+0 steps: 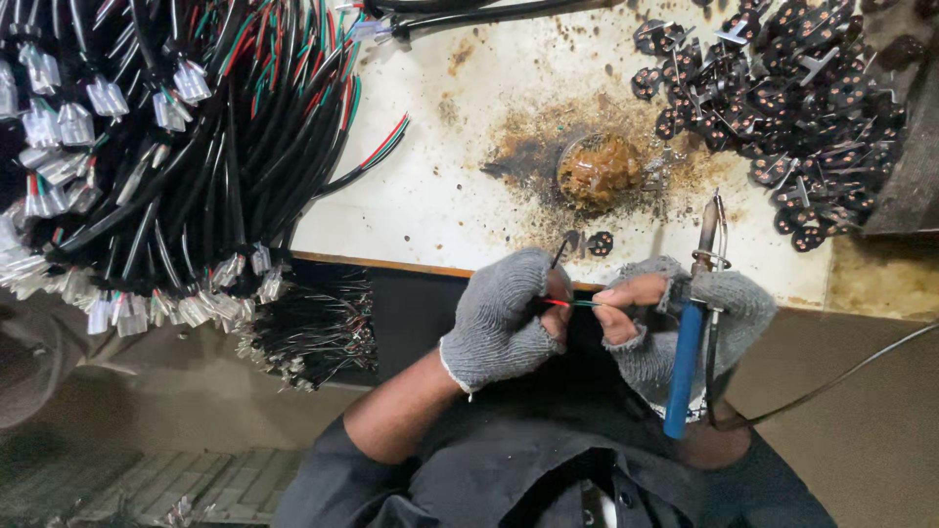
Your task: The person solders the ends of red and green wires at a cluttered workbench, holding a soldering iron in one hand and solder wire in the other, dipping wires into a flux container and twisting wire ends together, repeating the process on successive wire pairs.
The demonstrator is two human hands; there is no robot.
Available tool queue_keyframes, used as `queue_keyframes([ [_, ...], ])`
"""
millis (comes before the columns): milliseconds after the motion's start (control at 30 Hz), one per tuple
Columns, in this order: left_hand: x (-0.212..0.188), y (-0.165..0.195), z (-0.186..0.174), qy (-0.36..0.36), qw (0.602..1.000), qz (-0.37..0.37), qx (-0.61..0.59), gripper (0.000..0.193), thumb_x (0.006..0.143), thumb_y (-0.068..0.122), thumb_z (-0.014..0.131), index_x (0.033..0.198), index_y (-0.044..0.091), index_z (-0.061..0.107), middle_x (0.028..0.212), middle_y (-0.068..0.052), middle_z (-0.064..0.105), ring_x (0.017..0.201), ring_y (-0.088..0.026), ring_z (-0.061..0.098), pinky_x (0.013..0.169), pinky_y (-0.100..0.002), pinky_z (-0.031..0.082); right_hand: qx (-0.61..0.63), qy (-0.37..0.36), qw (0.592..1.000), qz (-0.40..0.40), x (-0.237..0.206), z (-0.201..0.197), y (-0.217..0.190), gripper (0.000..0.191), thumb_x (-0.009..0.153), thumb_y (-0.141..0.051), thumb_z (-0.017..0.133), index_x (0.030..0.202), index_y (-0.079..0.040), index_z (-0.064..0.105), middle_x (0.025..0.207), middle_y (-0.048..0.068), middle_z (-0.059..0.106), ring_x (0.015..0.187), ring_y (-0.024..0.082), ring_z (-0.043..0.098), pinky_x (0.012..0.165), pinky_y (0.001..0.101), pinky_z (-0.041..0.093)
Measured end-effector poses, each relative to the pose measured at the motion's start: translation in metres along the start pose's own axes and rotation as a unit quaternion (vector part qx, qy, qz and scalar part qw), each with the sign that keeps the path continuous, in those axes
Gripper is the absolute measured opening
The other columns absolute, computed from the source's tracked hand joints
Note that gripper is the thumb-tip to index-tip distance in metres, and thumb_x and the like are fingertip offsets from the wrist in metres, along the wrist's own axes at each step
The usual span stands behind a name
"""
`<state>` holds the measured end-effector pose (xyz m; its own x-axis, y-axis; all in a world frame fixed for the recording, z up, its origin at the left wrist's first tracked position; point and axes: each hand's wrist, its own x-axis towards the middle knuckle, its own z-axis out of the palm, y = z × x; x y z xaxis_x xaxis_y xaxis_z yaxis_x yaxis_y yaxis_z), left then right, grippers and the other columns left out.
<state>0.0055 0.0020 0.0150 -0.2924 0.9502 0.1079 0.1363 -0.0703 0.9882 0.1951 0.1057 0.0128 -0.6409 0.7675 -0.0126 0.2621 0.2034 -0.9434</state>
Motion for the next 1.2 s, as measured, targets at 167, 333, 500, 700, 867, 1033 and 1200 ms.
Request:
queue_keyframes([
  [167,0.005,0.008,0.003,0.038,0.993,-0.106,-0.018,0.034,0.09,0.019,0.072,0.114,0.007,0.05,0.084,-0.005,0.064,0.071,-0.021,0.064,0.069,-0.033,0.051,0.072,0.006,0.997,-0.008,0.017,0.004,-0.006,0.045,0.1,-0.021,0.078,0.123,-0.006,0.042,0.098,0.002,0.07,0.092,0.013,0.068,0.089,0.0269,0.054],
  [333,0.009,0.012,-0.002,0.005,0.999,-0.048,0.023,0.04,0.089,0.025,0.068,0.122,0.006,0.056,0.099,-0.012,0.061,0.078,-0.028,0.063,0.07,-0.038,0.05,-0.166,-0.116,0.976,-0.084,0.033,-0.025,0.0,0.056,0.073,-0.01,0.082,0.111,-0.006,0.041,0.08,0.009,0.07,0.078,0.023,0.065,0.09,0.042,0.044],
  [500,0.012,0.003,-0.001,-0.035,0.989,-0.05,0.133,0.024,0.092,0.033,0.075,0.097,0.011,0.067,0.085,-0.011,0.058,0.078,-0.034,0.062,0.069,-0.044,0.048,0.064,-0.084,0.993,-0.044,0.029,-0.016,0.006,0.064,0.097,-0.013,0.078,0.134,-0.011,0.025,0.095,0.008,0.069,0.086,0.017,0.069,0.085,0.0279,0.055],
  [700,0.01,-0.005,0.008,0.001,0.988,-0.04,0.147,0.023,0.09,0.033,0.079,0.092,0.012,0.069,0.084,-0.01,0.06,0.08,-0.032,0.064,0.069,-0.043,0.049,0.322,-0.04,0.946,0.004,0.027,0.003,-0.008,0.062,0.098,-0.01,0.078,0.128,-0.014,0.025,0.1,0.011,0.067,0.087,0.024,0.076,0.084,0.0388,0.067],
  [867,0.011,-0.003,0.021,0.059,0.982,-0.021,0.178,0.018,0.086,0.028,0.08,0.088,0.014,0.068,0.081,-0.009,0.059,0.077,-0.03,0.063,0.067,-0.042,0.049,0.175,-0.058,0.983,0.014,0.031,-0.005,-0.001,0.022,0.094,-0.007,0.072,0.109,-0.005,0.056,0.095,0.01,0.065,0.087,0.022,0.071,0.084,0.0331,0.058],
  [1033,0.008,0.0,0.024,0.096,0.99,-0.046,0.097,0.016,0.093,0.026,0.076,0.089,0.014,0.066,0.084,-0.006,0.061,0.079,-0.026,0.064,0.071,-0.038,0.05,0.095,0.007,0.995,-0.012,0.019,0.005,0.02,0.014,0.095,-0.009,0.077,0.101,-0.003,0.067,0.096,0.007,0.067,0.09,0.018,0.065,0.084,0.0297,0.054],
  [1200,0.007,0.0,0.024,0.11,0.986,-0.065,0.112,0.014,0.092,0.024,0.075,0.089,0.013,0.066,0.084,-0.006,0.06,0.079,-0.026,0.063,0.071,-0.038,0.05,0.102,-0.017,0.994,0.021,0.015,0.003,0.03,0.013,0.095,-0.01,0.078,0.098,-0.004,0.066,0.092,0.005,0.067,0.086,0.016,0.064,0.079,0.0275,0.052],
])
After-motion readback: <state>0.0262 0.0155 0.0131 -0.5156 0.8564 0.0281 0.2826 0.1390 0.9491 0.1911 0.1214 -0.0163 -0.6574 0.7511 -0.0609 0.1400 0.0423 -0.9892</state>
